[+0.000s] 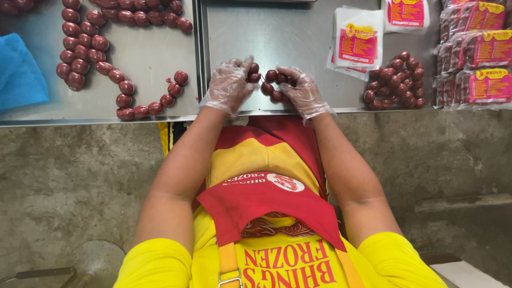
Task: The person places sausages into plastic bags by hand and stacks the packaged sausages onto a table.
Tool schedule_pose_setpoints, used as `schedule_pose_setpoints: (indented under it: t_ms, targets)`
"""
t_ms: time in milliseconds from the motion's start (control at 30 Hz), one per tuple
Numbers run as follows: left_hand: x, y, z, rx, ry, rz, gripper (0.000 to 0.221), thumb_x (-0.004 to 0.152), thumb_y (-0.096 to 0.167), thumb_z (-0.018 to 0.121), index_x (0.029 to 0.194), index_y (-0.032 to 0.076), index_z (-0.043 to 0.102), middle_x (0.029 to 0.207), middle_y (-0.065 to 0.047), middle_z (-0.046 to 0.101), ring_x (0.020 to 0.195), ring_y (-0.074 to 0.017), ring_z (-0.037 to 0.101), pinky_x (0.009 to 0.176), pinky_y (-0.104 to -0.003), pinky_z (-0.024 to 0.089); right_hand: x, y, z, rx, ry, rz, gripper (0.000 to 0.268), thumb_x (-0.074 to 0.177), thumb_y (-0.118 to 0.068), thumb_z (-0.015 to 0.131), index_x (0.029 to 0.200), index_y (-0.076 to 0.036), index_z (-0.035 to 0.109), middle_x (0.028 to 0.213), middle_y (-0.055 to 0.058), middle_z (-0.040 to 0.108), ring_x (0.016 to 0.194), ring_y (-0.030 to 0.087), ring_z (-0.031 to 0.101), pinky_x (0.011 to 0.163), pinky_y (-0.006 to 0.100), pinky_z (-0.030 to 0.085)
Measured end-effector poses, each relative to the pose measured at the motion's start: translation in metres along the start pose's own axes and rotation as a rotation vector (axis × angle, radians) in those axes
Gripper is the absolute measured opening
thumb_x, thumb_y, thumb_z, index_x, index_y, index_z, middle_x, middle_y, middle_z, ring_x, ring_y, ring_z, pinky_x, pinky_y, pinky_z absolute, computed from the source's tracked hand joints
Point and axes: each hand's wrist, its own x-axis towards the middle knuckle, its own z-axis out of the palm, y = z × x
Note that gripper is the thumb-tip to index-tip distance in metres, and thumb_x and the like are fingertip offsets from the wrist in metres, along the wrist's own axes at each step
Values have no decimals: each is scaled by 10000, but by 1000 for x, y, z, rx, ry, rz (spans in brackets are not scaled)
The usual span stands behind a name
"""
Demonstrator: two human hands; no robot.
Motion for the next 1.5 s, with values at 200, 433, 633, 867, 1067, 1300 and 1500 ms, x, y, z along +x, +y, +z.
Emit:
schedule_pose_setpoints:
  t_ms: [200, 433, 633, 867, 1067, 1300, 1500]
  targets:
    - [4, 8, 28, -39, 71, -312, 698, 928, 398, 677, 1547, 190, 432, 1429, -148, 537, 1168, -366, 595, 1010, -450, 489, -28, -7, 15, -469, 4, -487, 692, 737, -19, 836, 1388, -33, 599, 1349, 189, 594, 1235, 322, 617, 1048, 402, 515]
    - [-58, 14, 60, -268, 194, -52, 880, 836, 121, 637, 1607, -99, 273, 1583, -403, 232, 1472, -543, 329, 1177, -438, 407, -34, 0, 25, -764, 173, -487, 483, 683, -183, 945, 1116, -112, 744, 1296, 186, 666, 1161, 353, 676, 975, 416, 577]
    - [-68, 5, 35, -132, 185, -1, 809, 750, 202, 814, 1491, 99, 506, 1503, -257, 471, 1287, -433, 593, 1107, -446, 468, -33, 1, 25, -704, 160, -419, 506, 679, -171, 948, 1130, -96, 731, 1287, 173, 646, 1145, 303, 685, 960, 371, 577]
    - [-63, 4, 29, -162, 143, -16, 734, 780, 247, 841, 1462, 226, 571, 1458, -183, 508, 1210, -436, 562, 1034, -515, 462, 0, -12, -65, -661, 269, -487, 517, 821, -25, 860, 1295, -62, 658, 1311, 152, 646, 1236, 274, 642, 1082, 364, 533]
    - [-60, 2, 25, -200, 290, -33, 708, 794, 303, 835, 1421, 132, 553, 1428, -199, 475, 1249, -419, 541, 1059, -520, 434, 34, -18, -158, -1226, 650, -417, 441, 738, -224, 965, 1049, -17, 731, 991, 180, 735, 857, 305, 714, 801, 387, 555]
    - [-60, -5, 21, -273, 276, -97, 641, 871, 300, 801, 1427, 91, 559, 1485, -172, 453, 1333, -391, 483, 1123, -497, 396, 33, 1, -185, -931, 556, -389, 132, 836, -131, 853, 794, -43, 764, 757, 88, 733, 677, 190, 696, 670, 342, 552]
    - [-59, -3, 16, -295, 275, -96, 599, 885, 292, 793, 1404, 87, 576, 1483, -171, 461, 1340, -385, 483, 1123, -500, 390, 27, -36, -204, -841, 581, -434, 136, 966, -157, 826, 898, -43, 800, 737, 97, 740, 615, 169, 655, 583, 345, 521]
